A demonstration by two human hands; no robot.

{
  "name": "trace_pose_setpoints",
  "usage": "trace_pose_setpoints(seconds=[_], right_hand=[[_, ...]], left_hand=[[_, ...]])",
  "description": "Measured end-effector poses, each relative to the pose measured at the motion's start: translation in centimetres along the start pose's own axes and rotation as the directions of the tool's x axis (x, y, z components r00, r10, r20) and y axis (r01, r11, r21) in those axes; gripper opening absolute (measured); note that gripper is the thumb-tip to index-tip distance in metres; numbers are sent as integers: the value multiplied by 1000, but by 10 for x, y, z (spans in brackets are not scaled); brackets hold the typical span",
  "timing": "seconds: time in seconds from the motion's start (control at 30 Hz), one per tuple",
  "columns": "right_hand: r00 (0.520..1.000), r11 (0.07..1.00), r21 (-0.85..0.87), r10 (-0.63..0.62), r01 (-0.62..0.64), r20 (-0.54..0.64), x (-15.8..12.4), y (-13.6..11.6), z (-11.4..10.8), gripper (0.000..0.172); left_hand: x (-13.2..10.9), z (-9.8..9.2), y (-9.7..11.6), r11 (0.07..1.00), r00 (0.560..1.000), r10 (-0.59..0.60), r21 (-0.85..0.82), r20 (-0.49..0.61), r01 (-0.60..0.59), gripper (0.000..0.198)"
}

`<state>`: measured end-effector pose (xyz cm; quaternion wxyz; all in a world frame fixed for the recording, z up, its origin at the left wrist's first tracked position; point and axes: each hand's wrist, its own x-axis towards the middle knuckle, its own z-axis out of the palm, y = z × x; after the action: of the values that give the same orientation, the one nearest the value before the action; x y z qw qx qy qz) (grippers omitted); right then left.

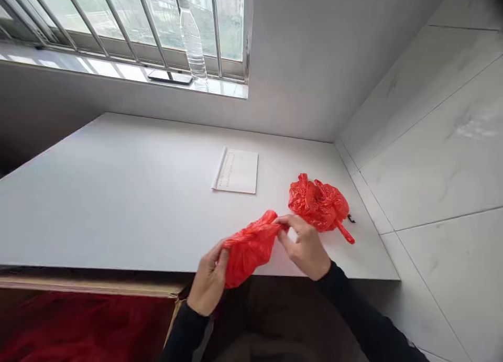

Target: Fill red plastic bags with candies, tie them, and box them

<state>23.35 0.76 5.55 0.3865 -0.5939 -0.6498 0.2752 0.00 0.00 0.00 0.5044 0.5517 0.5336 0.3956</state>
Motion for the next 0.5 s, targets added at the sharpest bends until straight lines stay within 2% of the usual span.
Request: trace_pose_setpoints(seconds=[0.07, 0.13, 0.2, 0.27, 0.3, 0.37, 0.43, 0.5], right_hand=[[995, 995, -41, 92, -93, -34, -1, 11, -12, 16], [993, 991, -75, 110, -112, -32, -4, 15, -19, 19], [999, 993, -111, 39, -36, 23, -7, 10, -17, 33], [996, 993, -107, -37, 46, 87, -8, -1, -8, 50], [992, 992, -104, -61, 72, 106, -8, -6, -3, 51], [990, 990, -106, -82, 94, 114, -5, -13, 5, 33], [996, 996, -68, -56, 60, 68, -2, -13, 7, 15], [999, 999, 36, 30, -30, -11, -1, -7, 2, 16]], left_hand=[[1, -14, 0, 998, 997, -55, -32, -56, 53, 56], [0, -21, 3, 999, 993, -35, 2, -111, 35, 53], [-3, -16, 10, 993, 983, 69, 105, -168, -52, 52], [-6, -6, 16, 940, 961, 231, 289, -150, -181, 53], [-7, 0, 19, 895, 945, 304, 377, -120, -240, 50], [-6, 5, 20, 819, 914, 398, 479, -78, -316, 36], [-3, 3, 18, 800, 889, 446, 491, -100, -346, 21], [-1, -6, 17, 834, 887, 433, 445, -163, -325, 16]])
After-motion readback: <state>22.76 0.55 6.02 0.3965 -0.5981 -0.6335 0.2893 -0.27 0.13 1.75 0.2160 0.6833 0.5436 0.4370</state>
